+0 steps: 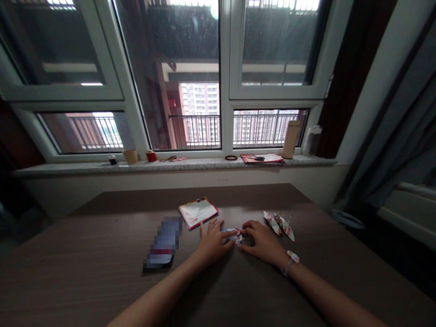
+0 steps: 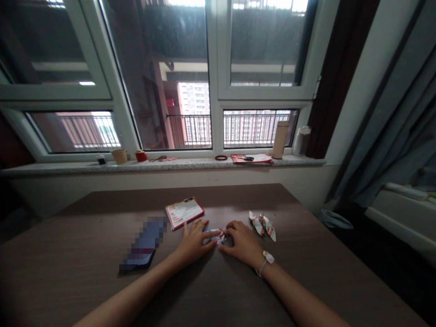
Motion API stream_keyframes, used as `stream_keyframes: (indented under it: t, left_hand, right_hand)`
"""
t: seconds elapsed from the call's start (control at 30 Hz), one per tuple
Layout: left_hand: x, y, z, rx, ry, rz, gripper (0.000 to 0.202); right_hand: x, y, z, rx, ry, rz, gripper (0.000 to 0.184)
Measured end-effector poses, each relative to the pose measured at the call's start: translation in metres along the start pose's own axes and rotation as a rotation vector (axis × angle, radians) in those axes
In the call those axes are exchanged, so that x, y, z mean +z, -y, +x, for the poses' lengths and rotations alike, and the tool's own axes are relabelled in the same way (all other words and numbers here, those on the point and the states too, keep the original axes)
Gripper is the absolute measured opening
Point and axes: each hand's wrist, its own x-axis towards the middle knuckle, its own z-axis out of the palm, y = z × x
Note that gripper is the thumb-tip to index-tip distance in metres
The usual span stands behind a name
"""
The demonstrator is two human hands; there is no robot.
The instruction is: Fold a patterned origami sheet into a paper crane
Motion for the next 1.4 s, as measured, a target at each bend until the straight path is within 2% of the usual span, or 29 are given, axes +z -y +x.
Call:
stream_keyframes:
  t: [0.33, 0.77, 0.97, 1.27, 1.4]
  left_hand:
    - [0.002, 0.001, 0.0, 0.02, -0.015, 0.011, 0.035]
    - [0.004, 0.003, 0.001, 0.012, -0.011, 0.009, 0.035]
    - [0.007, 0.005, 0.001, 0.026, -0.045, 0.013, 0.033]
    - [0.004, 0.009, -0.001, 0.024, -0.121, 0.006, 0.026]
    - [0.003, 0.01, -0.001, 0.016, -0.137, 0.007, 0.027]
  right_hand:
    - [0.008, 0.002, 0.001, 0.023, -0.038, -0.04, 0.026]
    - [0.009, -0.006, 0.0, 0.011, -0.043, 0.006, 0.037]
    - [0.008, -0.008, -0.003, -0.009, -0.03, 0.037, 0.044]
    - [0.005, -0.007, -0.006, -0.09, 0.026, 0.124, 0.041]
    - [0.006, -0.008, -0.006, -0.111, -0.016, 0.128, 0.038]
